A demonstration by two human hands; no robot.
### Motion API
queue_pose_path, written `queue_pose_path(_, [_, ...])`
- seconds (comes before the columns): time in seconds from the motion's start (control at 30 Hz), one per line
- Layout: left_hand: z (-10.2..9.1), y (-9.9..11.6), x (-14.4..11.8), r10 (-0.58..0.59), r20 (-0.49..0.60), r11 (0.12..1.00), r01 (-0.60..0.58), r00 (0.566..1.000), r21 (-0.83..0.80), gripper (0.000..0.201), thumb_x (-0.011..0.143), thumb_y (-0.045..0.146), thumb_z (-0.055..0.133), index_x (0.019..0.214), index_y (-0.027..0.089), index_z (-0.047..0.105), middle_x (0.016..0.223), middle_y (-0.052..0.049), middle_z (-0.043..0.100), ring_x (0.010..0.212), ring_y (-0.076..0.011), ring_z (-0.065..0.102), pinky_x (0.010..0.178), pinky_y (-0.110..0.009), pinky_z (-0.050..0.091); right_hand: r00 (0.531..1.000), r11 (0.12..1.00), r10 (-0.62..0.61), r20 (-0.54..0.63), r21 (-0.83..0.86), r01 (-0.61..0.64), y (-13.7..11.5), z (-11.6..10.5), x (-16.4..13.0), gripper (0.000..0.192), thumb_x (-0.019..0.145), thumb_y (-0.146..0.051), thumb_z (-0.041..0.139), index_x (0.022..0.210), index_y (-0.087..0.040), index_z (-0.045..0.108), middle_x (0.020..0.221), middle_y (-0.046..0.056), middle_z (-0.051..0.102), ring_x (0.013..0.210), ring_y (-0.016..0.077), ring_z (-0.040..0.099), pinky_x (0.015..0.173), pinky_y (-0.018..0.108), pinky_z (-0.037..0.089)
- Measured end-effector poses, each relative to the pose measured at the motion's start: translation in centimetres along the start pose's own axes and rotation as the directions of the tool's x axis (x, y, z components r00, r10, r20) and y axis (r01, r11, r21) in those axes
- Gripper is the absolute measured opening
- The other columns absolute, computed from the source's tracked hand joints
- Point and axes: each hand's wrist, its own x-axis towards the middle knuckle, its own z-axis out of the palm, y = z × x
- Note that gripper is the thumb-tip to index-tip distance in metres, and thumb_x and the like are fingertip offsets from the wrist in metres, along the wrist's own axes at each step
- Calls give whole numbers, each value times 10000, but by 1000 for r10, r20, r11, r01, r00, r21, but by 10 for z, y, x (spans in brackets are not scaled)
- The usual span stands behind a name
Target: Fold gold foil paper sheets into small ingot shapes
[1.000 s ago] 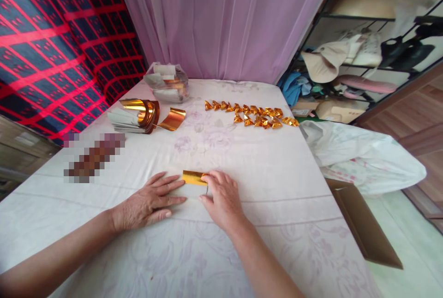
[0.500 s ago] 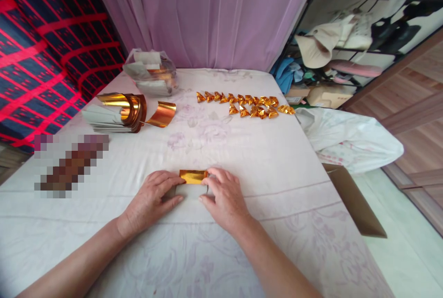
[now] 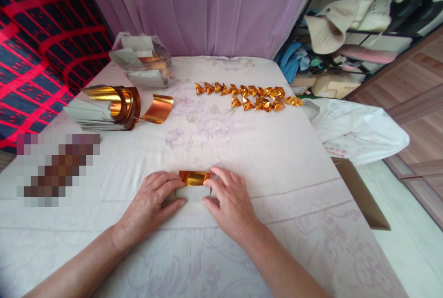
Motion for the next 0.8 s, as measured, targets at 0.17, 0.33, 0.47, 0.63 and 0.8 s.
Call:
queue_pose_path(0.17, [1,0,0,-22,9,999,22,1000,-24,223,843,256,647,1061,241,606,1069,-56,671,1027,-256,582,920,-456,447,1000,999,-22,-8,-24,22,-2,-1,-1,230,819,-206,625,1043,-254,641,1314,92,589,1172,271,568,951,443,438])
queue_pose_path(0.33, [1,-1,1,-37,18,998,38,999,-42,246,823,252,675,1052,235,585,1073,-53,674,1037,-261,582,917,-452,442,997,996,-77,-25,-47,76,-3,-3,-1,203,846,-221,618,1048,-234,632,1310,110,584,1183,273,559,948,435,442])
queue_pose_path(0.47, [0,0,1,-47,19,998,48,999,-46,238,827,253,668,1052,236,589,1065,-51,676,1031,-255,587,915,-446,444,995,994,-96,-31,-55,94,-4,-4,-1,205,855,-214,611,1058,-232,633,1305,110,584,1195,272,549,955,440,444])
queue_pose_path(0.63, [1,0,0,-59,23,997,60,998,-42,232,827,262,662,1045,236,588,1052,-52,673,1036,-258,583,921,-445,441,991,988,-132,-39,-92,128,-6,-7,-1,196,848,-214,625,1043,-219,644,1307,120,578,1205,281,538,958,445,444])
queue_pose_path(0.8, [1,-1,0,-56,10,997,56,998,-44,236,819,264,674,1029,237,572,1037,-49,673,1026,-260,587,910,-442,443,985,978,-166,-43,-137,159,-9,-10,0,176,860,-202,604,1032,-221,638,1311,116,581,1187,277,548,941,437,449])
